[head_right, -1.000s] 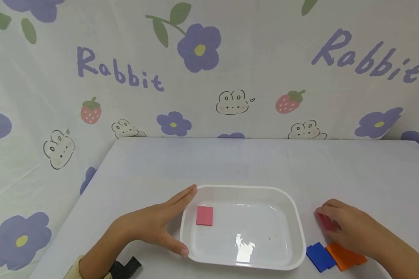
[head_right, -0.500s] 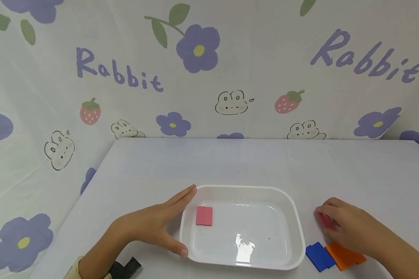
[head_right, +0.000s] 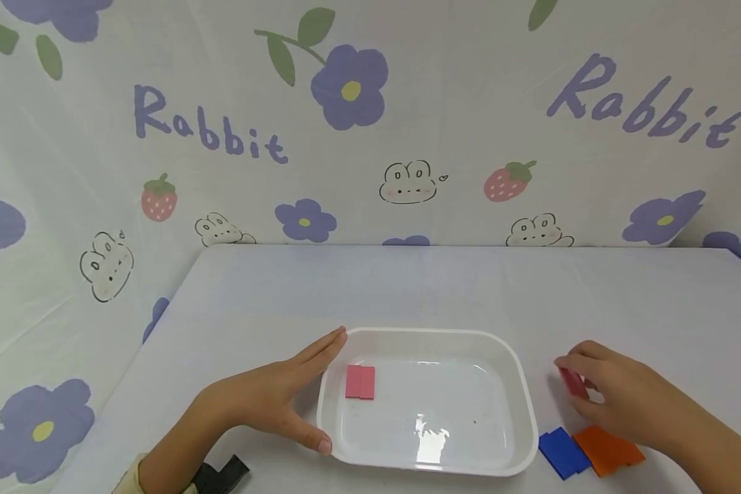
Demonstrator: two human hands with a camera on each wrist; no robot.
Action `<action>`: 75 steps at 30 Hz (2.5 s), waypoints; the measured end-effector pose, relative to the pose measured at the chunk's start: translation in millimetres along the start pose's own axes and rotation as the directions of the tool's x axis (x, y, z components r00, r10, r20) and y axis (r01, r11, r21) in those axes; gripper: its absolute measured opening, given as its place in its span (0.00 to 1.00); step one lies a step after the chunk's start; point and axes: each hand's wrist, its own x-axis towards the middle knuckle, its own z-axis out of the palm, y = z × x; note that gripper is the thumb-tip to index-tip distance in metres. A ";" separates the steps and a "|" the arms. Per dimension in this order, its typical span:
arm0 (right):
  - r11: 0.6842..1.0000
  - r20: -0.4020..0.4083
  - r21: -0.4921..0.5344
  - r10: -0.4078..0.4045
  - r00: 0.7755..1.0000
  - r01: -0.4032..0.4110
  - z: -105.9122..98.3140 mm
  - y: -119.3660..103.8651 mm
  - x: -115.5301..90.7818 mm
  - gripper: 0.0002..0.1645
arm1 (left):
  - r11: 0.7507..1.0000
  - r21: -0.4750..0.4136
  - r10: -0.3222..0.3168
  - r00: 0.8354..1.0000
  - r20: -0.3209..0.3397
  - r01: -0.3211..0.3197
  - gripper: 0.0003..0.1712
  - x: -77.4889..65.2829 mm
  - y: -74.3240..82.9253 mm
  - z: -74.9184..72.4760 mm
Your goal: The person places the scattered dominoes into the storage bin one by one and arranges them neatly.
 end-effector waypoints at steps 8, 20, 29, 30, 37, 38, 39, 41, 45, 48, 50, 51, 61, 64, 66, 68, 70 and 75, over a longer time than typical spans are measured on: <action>1.000 -0.030 -0.004 -0.031 0.999 0.031 -3.8 -4.7 -1.2 0.29 | 1.000 -0.014 0.000 1.000 0.005 0.000 0.77 0.1 -0.6 0.2; 0.995 -0.111 -0.039 -0.091 0.990 0.087 -15.9 -13.3 -0.7 0.27 | 1.000 -0.005 0.000 1.000 -0.001 0.000 0.77 -0.4 -0.8 -0.7; 0.987 -0.120 -0.076 -0.150 0.981 0.142 -23.1 -22.9 3.9 0.28 | 1.000 -0.021 -0.001 1.000 0.003 0.001 0.77 -1.2 -0.6 -1.4; 0.987 -0.116 -0.075 -0.151 0.982 0.143 -24.2 -24.4 4.2 0.28 | 1.000 -0.023 -0.001 1.000 0.004 0.001 0.77 -1.2 -0.7 -1.3; 0.983 -0.127 -0.085 -0.174 0.977 0.164 -32.9 -39.2 6.6 0.28 | 1.000 -0.019 0.003 1.000 0.006 -0.003 0.76 -1.0 -0.9 -1.0; 0.982 -0.127 -0.088 -0.179 0.976 0.169 -34.2 -41.7 7.3 0.28 | 1.000 -0.019 0.002 1.000 0.006 -0.002 0.76 -0.9 -0.8 -0.9; 0.980 -0.135 -0.091 -0.189 0.973 0.178 -35.5 -44.2 7.8 0.28 | 1.000 -0.019 0.002 1.000 0.005 -0.002 0.76 -0.9 -0.8 -0.8; 0.976 -0.142 -0.098 -0.205 0.968 0.192 -37.7 -49.1 9.1 0.28 | 1.000 -0.019 0.000 1.000 0.005 0.000 0.76 -0.8 -0.8 -0.7; 0.971 -0.140 -0.100 -0.231 0.963 0.219 -41.2 -56.0 10.9 0.28 | 1.000 -0.009 0.000 1.000 0.002 0.000 0.76 0.2 -0.8 -0.7; 0.966 -0.145 -0.099 -0.249 0.958 0.237 -42.3 -58.9 11.6 0.27 | 1.000 -0.006 -0.001 1.000 0.002 0.001 0.76 0.5 -0.6 -0.9; 0.963 -0.151 -0.103 -0.264 0.953 0.251 -42.9 -60.1 12.0 0.26 | 1.000 -0.009 -0.004 1.000 0.003 0.004 0.77 0.5 -0.5 -0.8; 0.961 -0.152 -0.104 -0.268 0.951 0.255 -43.1 -60.7 12.2 0.26 | 1.000 -0.012 -0.005 1.000 0.003 0.005 0.77 0.5 -0.4 -0.8; 0.954 -0.146 -0.111 -0.292 0.945 0.277 -46.9 -72.6 16.4 0.23 | 1.000 -0.001 0.005 1.000 -0.006 -0.005 0.77 0.5 0.3 -0.7; 0.952 -0.130 -0.107 -0.299 0.945 0.287 -48.1 -77.4 19.0 0.22 | 1.000 -0.005 0.002 1.000 -0.004 -0.002 0.77 0.0 0.4 -1.2; 0.949 -0.122 -0.107 -0.309 0.943 0.297 -49.2 -80.2 20.4 0.21 | 1.000 -0.011 -0.001 1.000 -0.002 0.001 0.77 -0.4 0.3 -1.7; 0.946 -0.111 -0.102 -0.317 0.942 0.307 -49.9 -82.0 21.9 0.20 | 1.000 -0.016 -0.004 1.000 -0.001 0.004 0.77 -0.6 0.3 -2.1; 0.946 -0.104 -0.100 -0.319 0.942 0.309 -50.3 -83.5 22.9 0.19 | 1.000 -0.019 -0.004 1.000 0.000 0.004 0.77 -0.7 0.2 -2.1; 0.943 -0.083 -0.094 -0.328 0.941 0.320 -50.1 -84.1 24.3 0.17 | 1.000 -0.022 -0.001 1.000 -0.002 0.001 0.77 -0.6 0.5 -1.1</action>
